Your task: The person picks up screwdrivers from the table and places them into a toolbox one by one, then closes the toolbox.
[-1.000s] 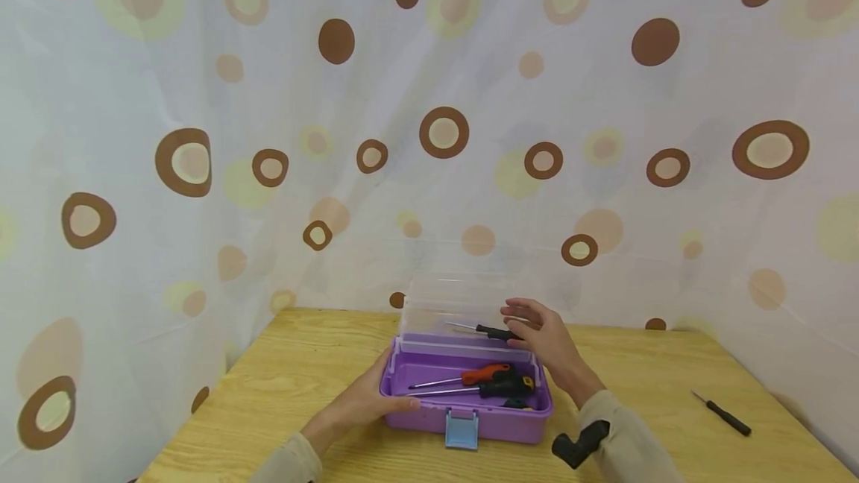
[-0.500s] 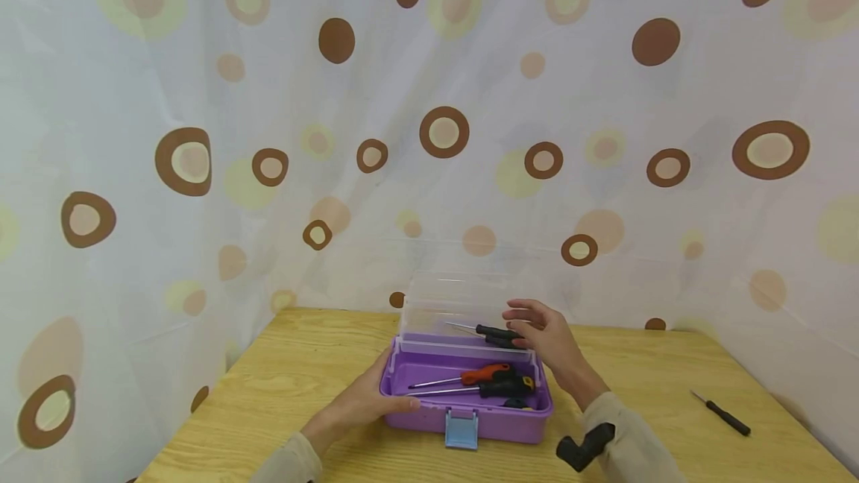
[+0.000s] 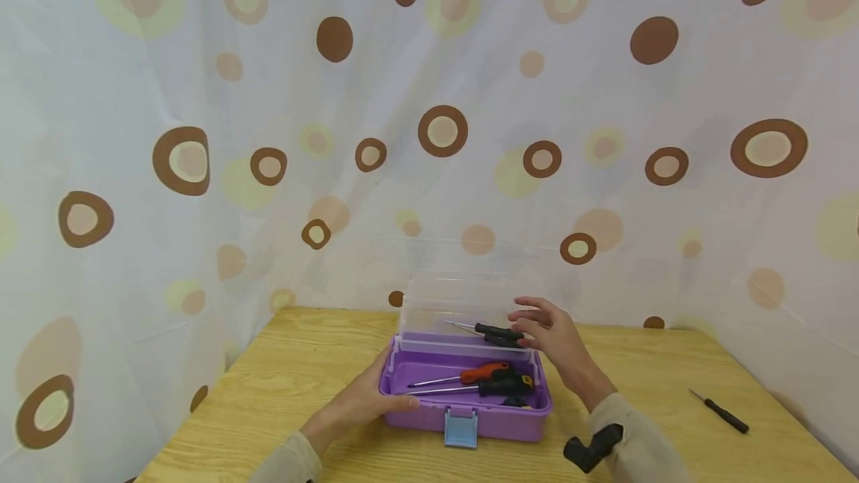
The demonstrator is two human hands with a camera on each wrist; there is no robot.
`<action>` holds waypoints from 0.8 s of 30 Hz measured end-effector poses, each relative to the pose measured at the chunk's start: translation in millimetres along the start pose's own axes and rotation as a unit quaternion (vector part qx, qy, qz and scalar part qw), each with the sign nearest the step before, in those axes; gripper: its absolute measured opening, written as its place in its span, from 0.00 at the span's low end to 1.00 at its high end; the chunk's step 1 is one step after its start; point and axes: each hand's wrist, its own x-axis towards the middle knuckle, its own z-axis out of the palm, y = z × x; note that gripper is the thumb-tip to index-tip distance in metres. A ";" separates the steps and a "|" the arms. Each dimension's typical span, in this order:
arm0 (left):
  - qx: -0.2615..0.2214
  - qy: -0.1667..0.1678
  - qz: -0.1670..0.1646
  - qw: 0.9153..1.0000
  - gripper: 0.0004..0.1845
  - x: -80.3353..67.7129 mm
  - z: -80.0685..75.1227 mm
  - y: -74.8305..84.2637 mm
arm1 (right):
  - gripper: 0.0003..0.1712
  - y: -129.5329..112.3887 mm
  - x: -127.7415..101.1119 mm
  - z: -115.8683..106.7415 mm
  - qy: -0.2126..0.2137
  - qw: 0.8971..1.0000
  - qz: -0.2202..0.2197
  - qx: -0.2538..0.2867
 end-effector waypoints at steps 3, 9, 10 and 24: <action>0.002 -0.002 0.008 1.000 0.66 0.7 0.3 -0.7 | 0.31 -1.2 -1.8 -5.5 -0.002 1.000 0.000 -0.001; 0.005 0.003 0.002 1.000 0.66 -0.6 0.1 -0.1 | 0.28 -1.5 -7.0 -18.5 0.002 1.000 -0.007 -0.007; 0.003 0.003 0.001 1.000 0.65 -0.7 0.2 0.1 | 0.28 -1.3 -8.3 -21.0 0.002 1.000 -0.007 -0.007; -0.007 0.002 -0.007 1.000 0.65 -0.3 0.7 -0.9 | 0.21 6.8 -26.5 -66.3 0.002 1.000 -0.026 0.001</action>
